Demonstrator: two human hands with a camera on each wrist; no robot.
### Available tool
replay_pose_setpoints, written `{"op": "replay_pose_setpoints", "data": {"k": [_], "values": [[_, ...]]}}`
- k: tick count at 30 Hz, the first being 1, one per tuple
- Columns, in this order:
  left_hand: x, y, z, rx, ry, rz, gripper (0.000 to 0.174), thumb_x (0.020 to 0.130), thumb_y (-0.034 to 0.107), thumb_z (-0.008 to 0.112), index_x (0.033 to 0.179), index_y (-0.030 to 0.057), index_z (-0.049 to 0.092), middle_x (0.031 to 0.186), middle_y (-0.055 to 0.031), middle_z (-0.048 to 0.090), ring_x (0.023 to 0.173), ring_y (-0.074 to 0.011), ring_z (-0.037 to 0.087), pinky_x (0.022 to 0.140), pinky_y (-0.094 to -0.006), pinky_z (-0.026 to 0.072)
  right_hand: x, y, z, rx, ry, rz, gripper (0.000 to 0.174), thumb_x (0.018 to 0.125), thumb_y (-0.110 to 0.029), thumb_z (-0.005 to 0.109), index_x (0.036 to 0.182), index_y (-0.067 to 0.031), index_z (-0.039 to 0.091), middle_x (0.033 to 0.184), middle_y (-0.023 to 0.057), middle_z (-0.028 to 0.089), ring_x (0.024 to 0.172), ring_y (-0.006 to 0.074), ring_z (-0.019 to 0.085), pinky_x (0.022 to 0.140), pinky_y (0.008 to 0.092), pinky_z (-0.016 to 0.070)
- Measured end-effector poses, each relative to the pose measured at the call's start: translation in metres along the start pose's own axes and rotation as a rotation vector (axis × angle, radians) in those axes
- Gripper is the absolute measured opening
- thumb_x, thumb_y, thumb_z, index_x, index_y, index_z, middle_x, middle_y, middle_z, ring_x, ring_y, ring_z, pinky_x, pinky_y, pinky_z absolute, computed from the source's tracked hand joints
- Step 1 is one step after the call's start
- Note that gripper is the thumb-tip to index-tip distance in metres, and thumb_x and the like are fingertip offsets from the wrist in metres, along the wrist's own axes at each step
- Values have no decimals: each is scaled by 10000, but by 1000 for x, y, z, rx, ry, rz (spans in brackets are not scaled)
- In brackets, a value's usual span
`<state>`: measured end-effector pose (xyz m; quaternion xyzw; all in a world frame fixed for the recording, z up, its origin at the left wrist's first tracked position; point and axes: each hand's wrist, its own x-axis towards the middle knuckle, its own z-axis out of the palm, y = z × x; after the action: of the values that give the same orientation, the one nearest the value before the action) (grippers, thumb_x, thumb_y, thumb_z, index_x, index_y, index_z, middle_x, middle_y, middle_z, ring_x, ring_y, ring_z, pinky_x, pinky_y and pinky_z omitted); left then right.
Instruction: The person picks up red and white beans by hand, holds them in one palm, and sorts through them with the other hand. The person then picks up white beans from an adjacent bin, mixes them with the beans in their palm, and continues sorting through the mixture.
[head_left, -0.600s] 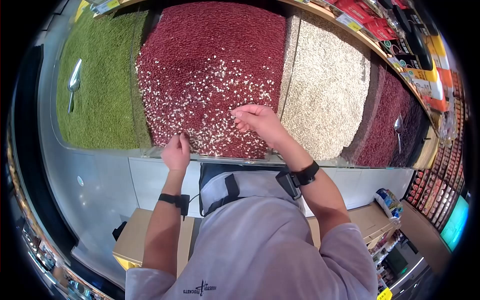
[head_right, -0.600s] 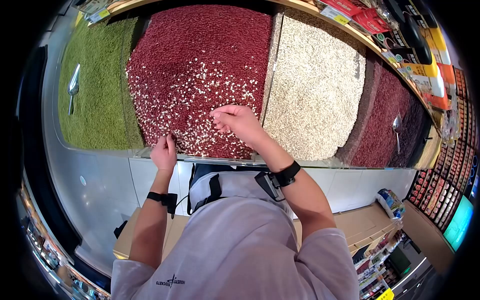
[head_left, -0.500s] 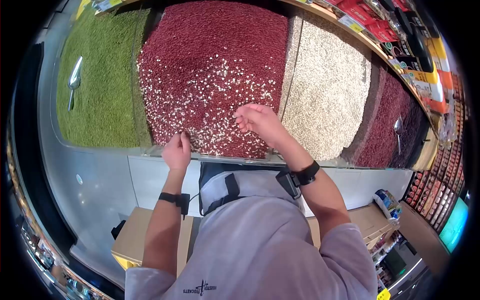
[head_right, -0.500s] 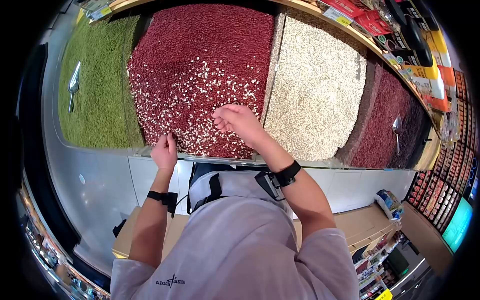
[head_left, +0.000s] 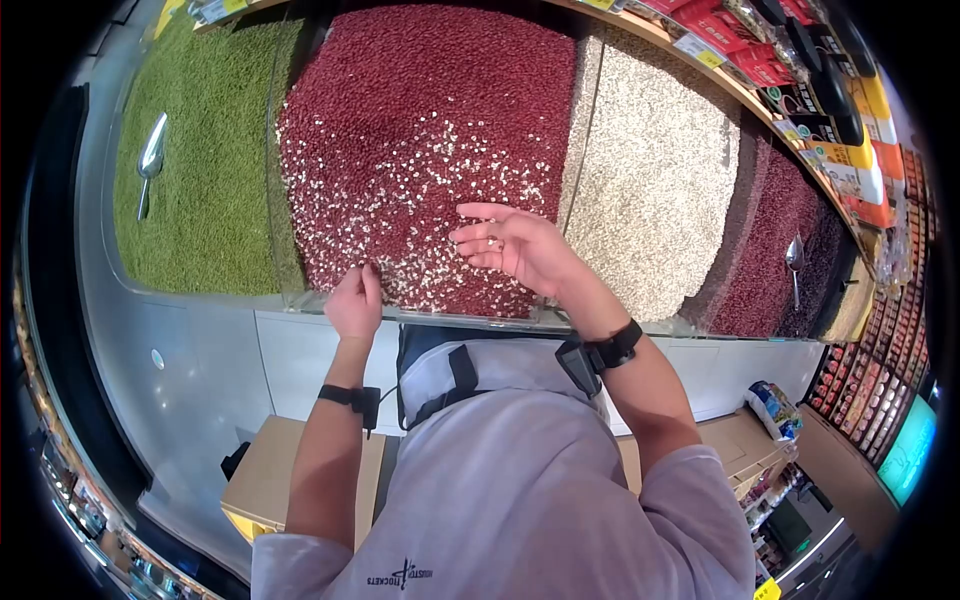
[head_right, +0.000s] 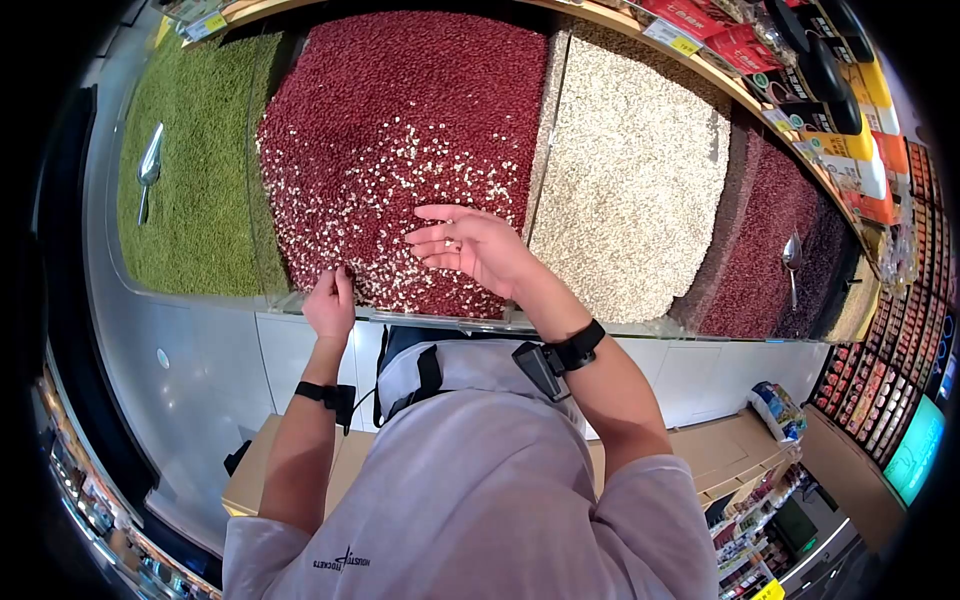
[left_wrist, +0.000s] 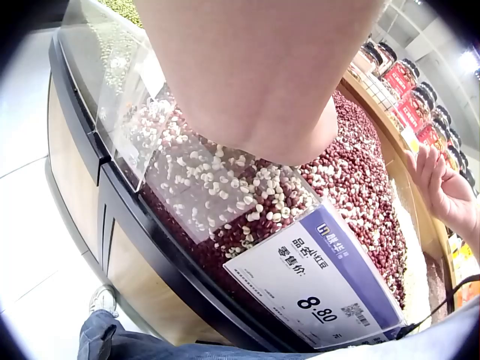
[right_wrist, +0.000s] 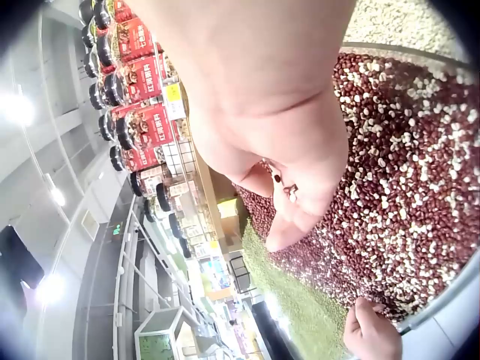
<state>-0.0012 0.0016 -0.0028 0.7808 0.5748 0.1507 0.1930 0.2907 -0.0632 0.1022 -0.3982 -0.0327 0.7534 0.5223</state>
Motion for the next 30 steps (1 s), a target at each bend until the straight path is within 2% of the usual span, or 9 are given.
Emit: {"op": "replay_pose_setpoints", "data": {"k": [5, 12, 14, 18, 24, 26, 27, 29, 30], "values": [[-1, -2, 2, -3, -5, -20, 367, 981, 347, 551, 707, 104, 581, 659, -104, 630, 594, -338, 618, 538, -457, 448, -4, -8, 9, -20, 44, -9, 414, 1034, -95, 418, 1411, 77, 432, 1237, 276, 626, 1145, 335, 648, 990, 408, 549], [-1, -1, 2, -2, -4, -37, 369, 982, 350, 547, 707, 105, 576, 659, -108, 623, 595, -340, 614, 538, -457, 442, -4, -9, 3, 18, 23, 37, 406, 1033, -66, 404, 1398, 111, 422, 1300, 286, 587, 1201, 342, 618, 1038, 409, 525], [-1, 0, 1, 9, -17, -45, 368, 981, 344, 548, 703, 104, 573, 657, -104, 624, 589, -336, 611, 534, -453, 442, -1, -2, -2, 5, 42, -30, 455, 987, 6, 450, 1428, 99, 391, 1368, 275, 541, 1270, 328, 571, 1082, 402, 493], [-1, -3, 3, 13, 4, -18, 367, 979, 338, 552, 699, 103, 570, 652, -98, 624, 581, -329, 610, 528, -448, 441, -2, -1, 1, -116, 80, -22, 514, 946, 107, 431, 1455, 58, 374, 1401, 248, 523, 1303, 319, 545, 1102, 391, 474], [-1, -2, 1, -21, 7, -11, 365, 977, 330, 557, 694, 100, 567, 642, -94, 622, 570, -326, 606, 520, -442, 439, 3, 10, -6, -556, 76, -229, 582, 921, 150, 386, 1472, -34, 377, 1351, 226, 572, 1284, 276, 570, 1039, 353, 505], [0, -1, 0, -21, 1, -15, 368, 978, 334, 554, 692, 103, 571, 639, -93, 621, 570, -327, 605, 521, -443, 439, -6, 5, 6, -947, 122, -300, 694, 886, 132, 418, 1534, -84, 293, 1340, 234, 600, 1168, 299, 650, 977, 362, 531], [0, -1, 0, -21, 2, -17, 368, 978, 334, 554, 692, 103, 571, 639, -93, 621, 570, -327, 605, 521, -443, 439, -8, 3, 11, -948, 119, -299, 694, 886, 132, 418, 1534, -84, 293, 1340, 234, 600, 1168, 299, 650, 977, 362, 531], [-1, 0, -1, -15, 4, -12, 370, 979, 339, 551, 692, 107, 576, 636, -92, 620, 571, -329, 605, 522, -445, 439, -12, -1, 22, -1317, 184, -310, 798, 863, 129, 411, 1581, -146, 195, 1318, 207, 625, 1138, 323, 664, 965, 373, 536], [-1, -1, -1, -15, 5, -14, 370, 979, 339, 551, 692, 107, 576, 636, -92, 620, 571, -329, 605, 522, -445, 439, -15, -7, 29, -1384, 177, -241, 848, 844, 125, 425, 1592, -158, 143, 1337, 185, 609, 1127, 358, 654, 897, 399, 558]]}}
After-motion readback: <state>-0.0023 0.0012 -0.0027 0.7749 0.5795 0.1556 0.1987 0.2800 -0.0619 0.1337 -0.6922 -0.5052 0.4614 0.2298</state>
